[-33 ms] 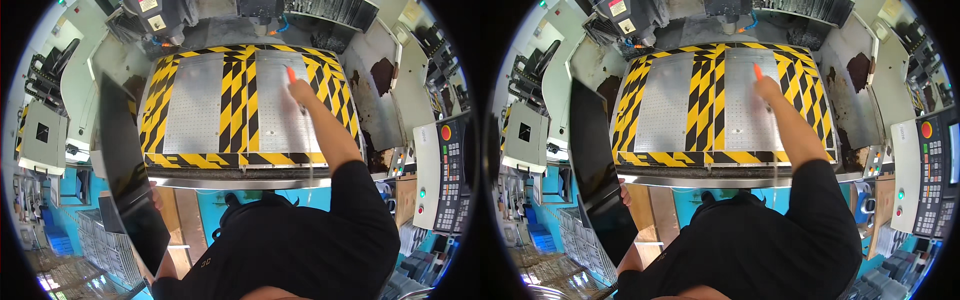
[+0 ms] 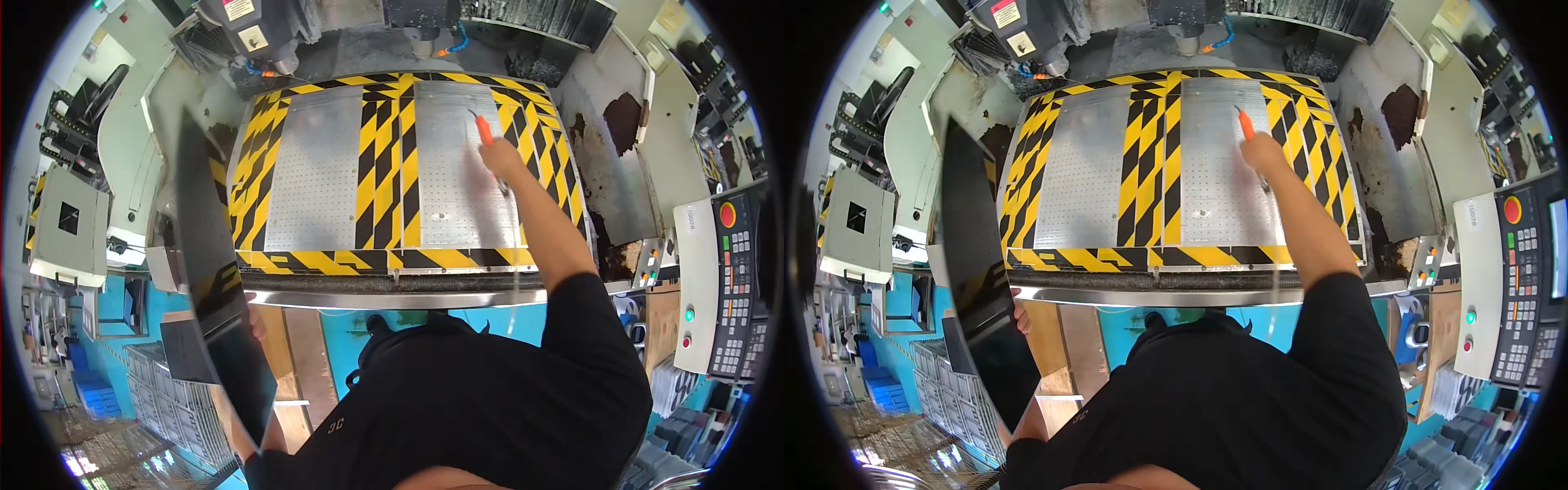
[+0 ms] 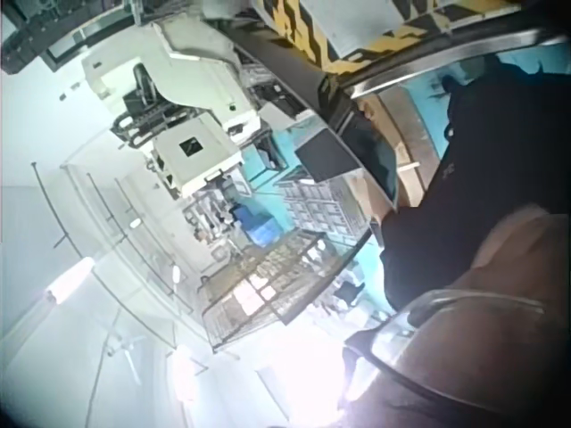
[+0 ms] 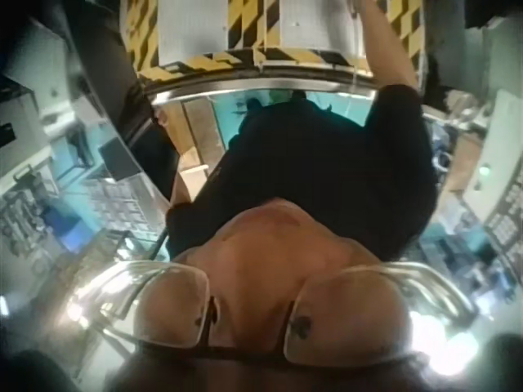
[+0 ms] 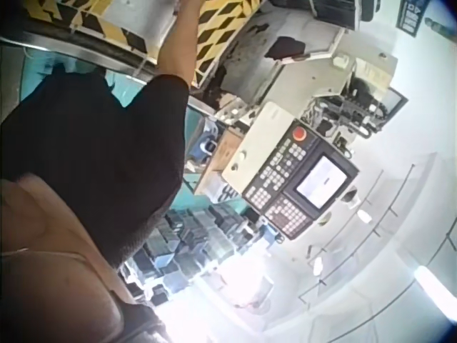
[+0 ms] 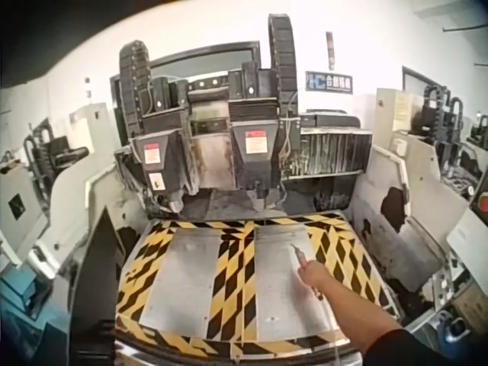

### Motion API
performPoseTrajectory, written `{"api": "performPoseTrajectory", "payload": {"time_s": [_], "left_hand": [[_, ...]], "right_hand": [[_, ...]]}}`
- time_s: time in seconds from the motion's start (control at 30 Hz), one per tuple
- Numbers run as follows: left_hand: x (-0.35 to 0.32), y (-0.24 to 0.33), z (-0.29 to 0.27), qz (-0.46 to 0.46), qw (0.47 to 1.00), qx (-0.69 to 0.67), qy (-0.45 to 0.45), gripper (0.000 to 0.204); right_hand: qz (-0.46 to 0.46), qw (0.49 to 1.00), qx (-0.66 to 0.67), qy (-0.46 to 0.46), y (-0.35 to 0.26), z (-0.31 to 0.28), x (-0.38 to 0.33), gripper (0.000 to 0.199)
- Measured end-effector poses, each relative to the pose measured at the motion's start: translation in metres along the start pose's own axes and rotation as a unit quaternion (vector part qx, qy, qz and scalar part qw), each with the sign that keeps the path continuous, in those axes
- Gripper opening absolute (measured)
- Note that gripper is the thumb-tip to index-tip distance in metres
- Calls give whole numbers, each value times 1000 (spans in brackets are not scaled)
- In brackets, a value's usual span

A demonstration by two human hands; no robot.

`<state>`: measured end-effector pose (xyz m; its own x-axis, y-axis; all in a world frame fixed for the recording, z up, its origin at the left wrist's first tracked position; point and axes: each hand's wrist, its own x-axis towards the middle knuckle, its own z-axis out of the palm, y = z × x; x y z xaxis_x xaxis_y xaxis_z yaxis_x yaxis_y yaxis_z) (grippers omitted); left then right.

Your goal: The person uses an air nozzle to blow off a machine bed, places two glass panels onto it, and then moves them to a table. They blow off the panels and the machine bed again, place two more panels on the bed, and then pick up a caliper.

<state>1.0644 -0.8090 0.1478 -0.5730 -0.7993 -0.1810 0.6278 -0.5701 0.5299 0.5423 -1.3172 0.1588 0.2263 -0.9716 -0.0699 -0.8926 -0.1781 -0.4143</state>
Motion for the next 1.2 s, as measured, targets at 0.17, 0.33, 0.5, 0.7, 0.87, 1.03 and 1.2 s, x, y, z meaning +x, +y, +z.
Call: {"api": "performPoseTrajectory", "payload": {"time_s": [0.17,0.33,0.5,0.7,0.87,1.03,1.2], "left_hand": [[103,-22,97,329,889,20,319,44],[227,-2,103,245,876,124,395,50],[351,4,148,166,937,69,300,43],[447,15,104,130,955,86,251,40],[462,36,99,-52,723,539,429,48],[417,18,92,2,471,851,232,62],[401,1,97,-93,415,893,146,72]], "right_hand": [[30,997,72,-21,46,-71,-153,40],[56,997,14,45,96,-131,-252,39],[-49,976,128,169,52,-125,-258,33],[122,755,594,-250,75,-75,-147,27],[165,782,549,-245,109,-27,-100,26],[168,813,517,-210,99,-18,-91,32],[174,821,500,-216,101,-6,-90,35]]}}
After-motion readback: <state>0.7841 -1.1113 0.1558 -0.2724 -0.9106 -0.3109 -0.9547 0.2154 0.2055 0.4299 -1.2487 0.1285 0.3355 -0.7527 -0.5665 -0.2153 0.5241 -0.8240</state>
